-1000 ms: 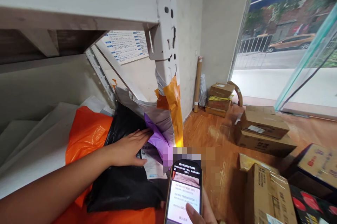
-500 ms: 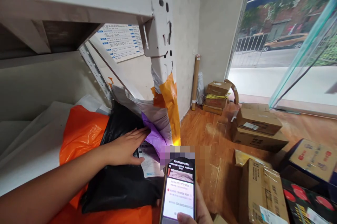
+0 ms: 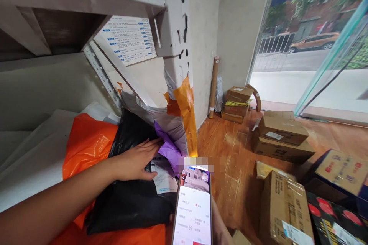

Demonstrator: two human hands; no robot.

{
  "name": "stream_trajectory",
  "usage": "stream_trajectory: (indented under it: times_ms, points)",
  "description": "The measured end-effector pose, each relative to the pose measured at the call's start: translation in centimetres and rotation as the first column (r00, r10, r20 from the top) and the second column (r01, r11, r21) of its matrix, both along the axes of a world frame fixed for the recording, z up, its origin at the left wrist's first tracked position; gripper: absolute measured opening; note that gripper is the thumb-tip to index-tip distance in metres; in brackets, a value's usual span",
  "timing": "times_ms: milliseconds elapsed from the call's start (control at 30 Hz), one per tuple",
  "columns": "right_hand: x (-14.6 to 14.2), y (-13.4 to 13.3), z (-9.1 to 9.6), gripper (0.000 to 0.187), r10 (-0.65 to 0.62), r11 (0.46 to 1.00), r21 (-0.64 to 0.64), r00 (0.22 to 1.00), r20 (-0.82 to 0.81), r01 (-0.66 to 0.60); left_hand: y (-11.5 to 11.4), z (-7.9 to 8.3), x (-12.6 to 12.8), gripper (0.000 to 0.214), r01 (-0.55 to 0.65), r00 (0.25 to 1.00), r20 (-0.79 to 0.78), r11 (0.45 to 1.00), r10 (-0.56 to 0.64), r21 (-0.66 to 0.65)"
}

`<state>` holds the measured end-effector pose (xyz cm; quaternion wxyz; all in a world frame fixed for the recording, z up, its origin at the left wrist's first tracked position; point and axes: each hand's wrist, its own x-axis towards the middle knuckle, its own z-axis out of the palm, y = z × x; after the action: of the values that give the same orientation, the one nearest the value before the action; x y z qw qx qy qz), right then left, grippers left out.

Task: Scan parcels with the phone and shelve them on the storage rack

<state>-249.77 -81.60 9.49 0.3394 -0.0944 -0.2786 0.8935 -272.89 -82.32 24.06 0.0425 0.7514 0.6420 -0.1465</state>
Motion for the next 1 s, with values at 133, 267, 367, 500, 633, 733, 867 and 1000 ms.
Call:
stream_trajectory:
  times_ms: [133, 267, 367, 500, 633, 733, 867, 1000]
  points:
    - [0.5, 0.1, -0.8, 0.105, -0.002, 0.997, 0.074, 0.999, 0.040, -0.001, 0.1, -0.1, -0.1, 0.071, 0.003, 1.000, 0.000, 1.000, -0.003, -0.006]
    - [1.0, 0.3, -1.6, 0.107, 0.036, 0.993, 0.113, 0.997, 0.071, -0.044, 0.2, -0.2, -0.3, 0.070, 0.008, 1.000, 0.010, 1.000, -0.008, 0.002]
    - [0.9, 0.8, -1.7, 0.105, 0.038, 0.993, 0.111, 0.996, 0.078, -0.047, 0.2, -0.3, -0.4, 0.070, 0.016, 0.999, 0.029, 1.000, -0.016, 0.011]
    - [0.3, 2.2, -1.2, 0.060, 0.141, 0.990, -0.005, 0.985, 0.102, -0.141, 0.2, -0.1, -0.2, 0.070, 0.018, 0.999, 0.047, 1.000, -0.018, 0.006]
    - [0.2, 3.6, -1.6, 0.070, 0.240, 0.970, -0.074, 0.961, 0.134, -0.232, 0.1, -0.1, -0.2, 0.070, 0.020, 0.998, 0.058, 1.000, -0.020, 0.009]
    - [-0.3, 4.4, -2.6, 0.069, 0.230, 0.970, -0.111, 0.965, 0.127, -0.217, 0.0, -0.2, -0.4, 0.069, 0.027, 0.998, 0.061, 1.000, -0.027, 0.015]
    - [-1.7, 5.2, -3.8, 0.060, 0.216, 0.971, -0.120, 0.972, 0.096, -0.204, 0.0, -0.2, -0.2, 0.073, 0.016, 0.998, 0.058, 1.000, -0.016, 0.015]
    - [-0.9, 5.3, -3.9, 0.071, 0.252, 0.967, -0.071, 0.962, 0.102, -0.245, 0.0, -0.1, -0.1, 0.079, -0.007, 0.998, 0.059, 0.999, 0.005, 0.035]
